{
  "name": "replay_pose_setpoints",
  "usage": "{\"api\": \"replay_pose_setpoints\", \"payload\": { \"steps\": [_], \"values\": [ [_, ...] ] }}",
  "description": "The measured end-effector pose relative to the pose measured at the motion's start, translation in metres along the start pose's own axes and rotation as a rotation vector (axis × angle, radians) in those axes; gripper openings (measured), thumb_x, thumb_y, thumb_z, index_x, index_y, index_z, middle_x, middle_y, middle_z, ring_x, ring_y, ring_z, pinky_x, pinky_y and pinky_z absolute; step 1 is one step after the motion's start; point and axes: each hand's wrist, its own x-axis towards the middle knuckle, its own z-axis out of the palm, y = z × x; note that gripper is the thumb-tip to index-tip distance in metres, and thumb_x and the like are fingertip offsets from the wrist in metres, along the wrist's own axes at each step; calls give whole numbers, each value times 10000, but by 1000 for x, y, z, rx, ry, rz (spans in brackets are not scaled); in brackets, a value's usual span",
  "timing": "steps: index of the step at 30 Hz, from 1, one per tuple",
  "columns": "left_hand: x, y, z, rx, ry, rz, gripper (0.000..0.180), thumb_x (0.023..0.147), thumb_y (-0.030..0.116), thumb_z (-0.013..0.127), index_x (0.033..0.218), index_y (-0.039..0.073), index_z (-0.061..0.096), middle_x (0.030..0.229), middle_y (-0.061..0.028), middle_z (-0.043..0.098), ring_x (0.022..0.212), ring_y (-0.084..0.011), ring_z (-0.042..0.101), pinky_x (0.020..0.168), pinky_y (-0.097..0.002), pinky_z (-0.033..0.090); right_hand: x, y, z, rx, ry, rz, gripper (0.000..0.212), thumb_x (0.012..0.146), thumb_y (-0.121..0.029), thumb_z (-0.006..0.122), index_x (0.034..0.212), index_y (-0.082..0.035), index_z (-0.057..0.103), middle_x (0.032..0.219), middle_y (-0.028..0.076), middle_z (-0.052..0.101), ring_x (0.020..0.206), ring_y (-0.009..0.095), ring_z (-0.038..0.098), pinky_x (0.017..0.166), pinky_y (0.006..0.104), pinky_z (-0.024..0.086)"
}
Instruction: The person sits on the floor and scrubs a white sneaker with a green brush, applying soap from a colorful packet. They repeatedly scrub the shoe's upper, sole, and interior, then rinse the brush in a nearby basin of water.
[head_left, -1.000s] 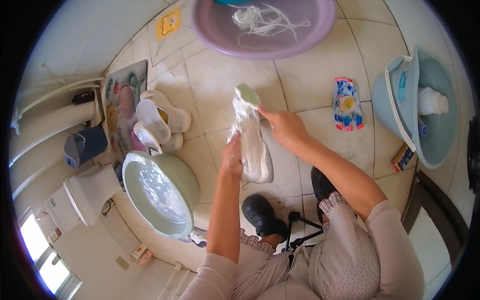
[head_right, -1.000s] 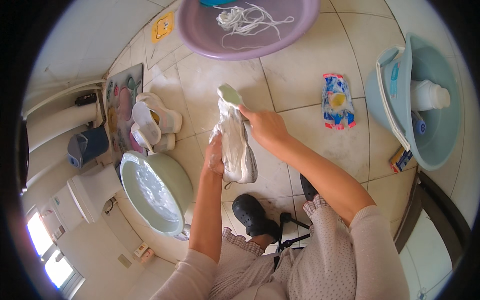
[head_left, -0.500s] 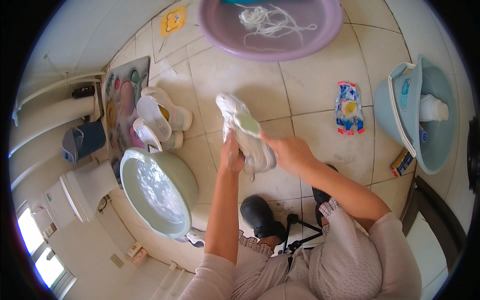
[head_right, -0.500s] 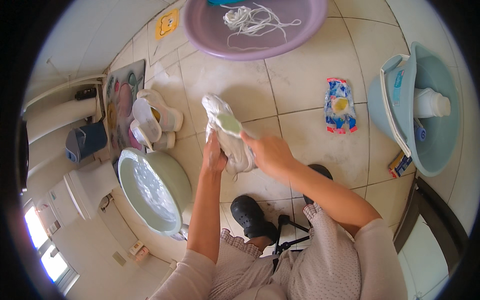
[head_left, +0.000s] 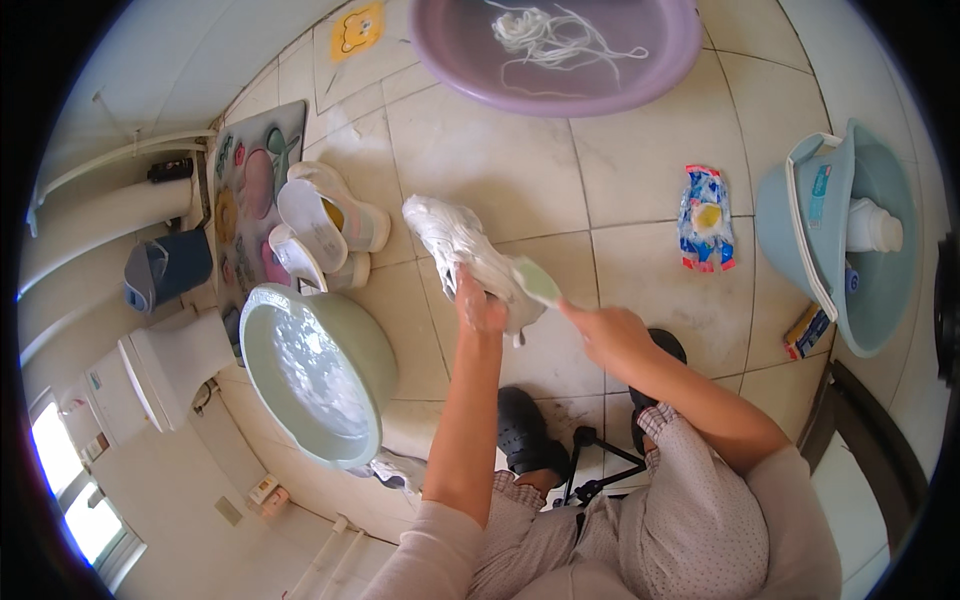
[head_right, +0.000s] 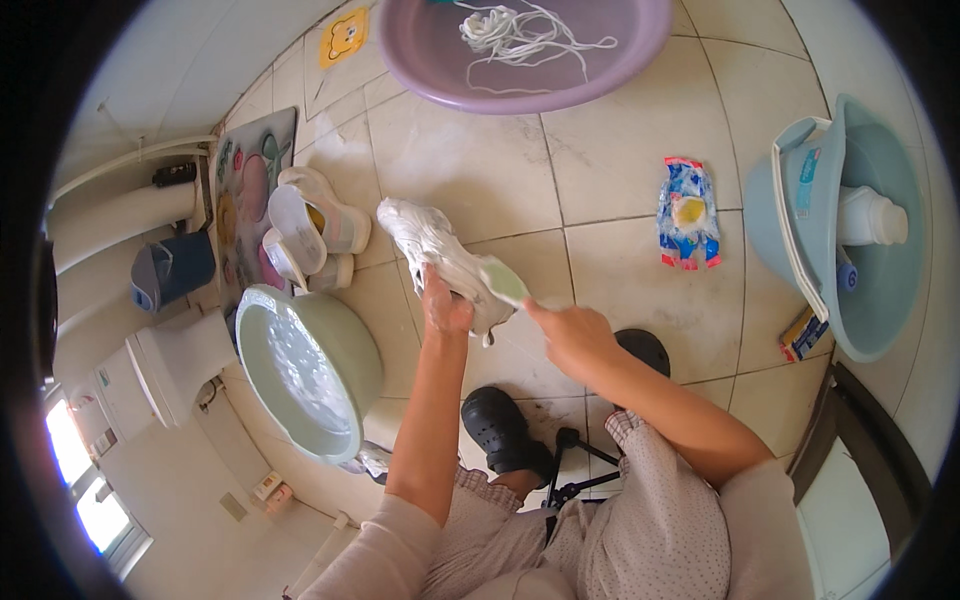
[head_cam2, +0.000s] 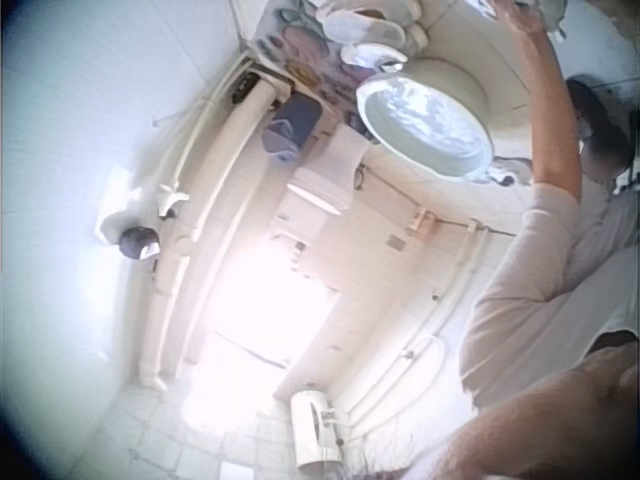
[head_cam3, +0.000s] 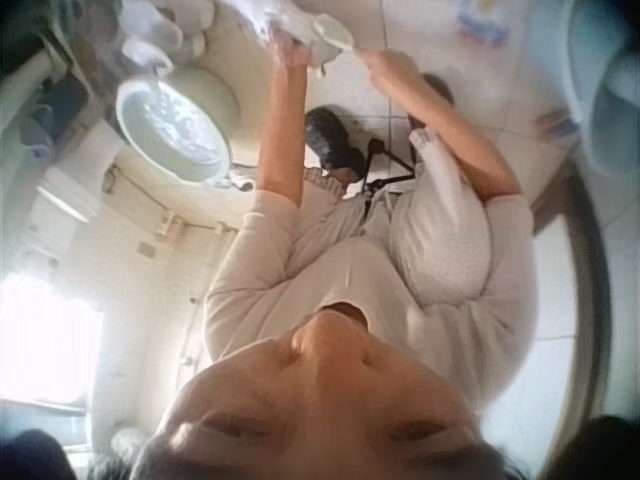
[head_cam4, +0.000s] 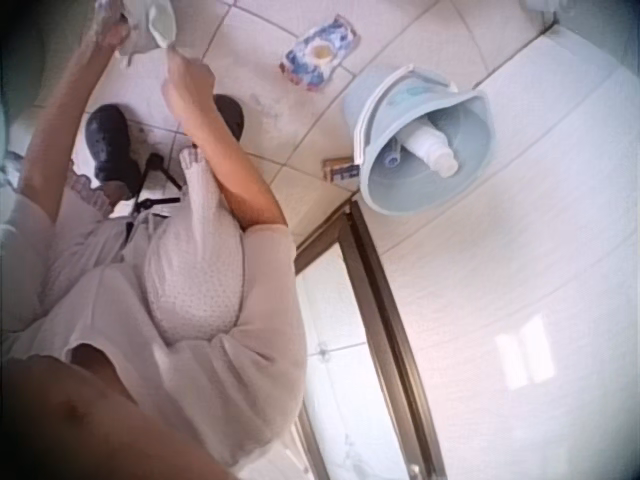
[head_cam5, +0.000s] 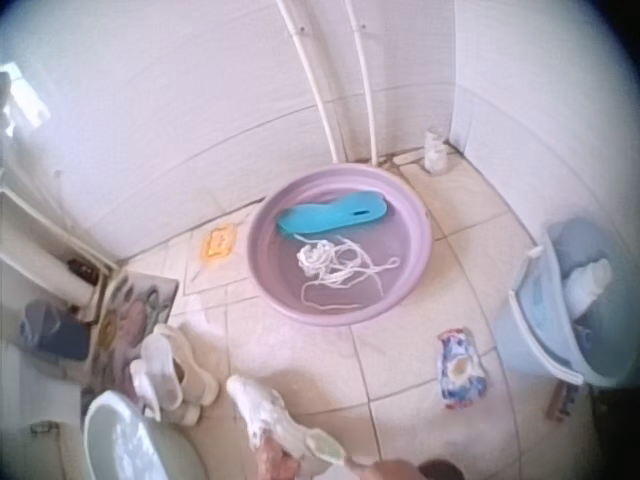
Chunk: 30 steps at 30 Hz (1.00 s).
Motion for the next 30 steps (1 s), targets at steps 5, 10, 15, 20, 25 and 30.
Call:
{"api": "replay_pose_setpoints", "payload": {
  "steps": [5,10,15,20,25,30],
  "values": [
    [-26,-15,21,-23,-54,-84,471,980,377,268,1336,74,329,1299,-111,437,1176,-303,432,1015,-452,349,16,0,-9,117,63,17,536,745,-17,531,1272,-86,466,724,151,612,668,345,597,608,443,471],
    [-21,-6,29,-63,-67,-7,444,967,400,312,1265,88,418,1222,-93,506,1096,-288,501,958,-435,413,30,-2,-1,92,120,-63,571,735,-17,539,1293,-94,445,696,159,598,660,343,597,602,445,472],
    [-9,-8,-9,-142,-135,-1,431,957,398,353,1255,95,424,1184,-80,535,1057,-265,531,924,-410,446,-19,-10,-15,-101,-27,-12,553,736,-23,549,1277,-76,449,645,172,576,625,339,593,567,445,463],
    [0,-32,-4,135,-338,391,435,945,407,380,1243,96,435,1165,-77,550,1045,-259,542,910,-395,465,35,-22,-9,-52,168,-66,566,742,-20,545,1293,-88,436,655,164,567,603,342,580,543,435,449],
    [-6,-9,8,-204,-43,93,475,933,447,396,1274,119,436,1279,-62,472,1142,-253,470,988,-412,395,-17,-6,-2,-197,91,-54,544,748,-24,546,1278,-108,457,662,144,564,565,323,581,500,409,451],
    [-20,-2,26,-292,124,34,526,924,484,397,1309,126,387,1317,-68,439,1215,-265,393,1051,-438,308,-31,-1,-7,-240,120,-16,556,748,-39,552,1289,-139,472,664,144,553,543,307,566,486,403,447]
  ]
}}
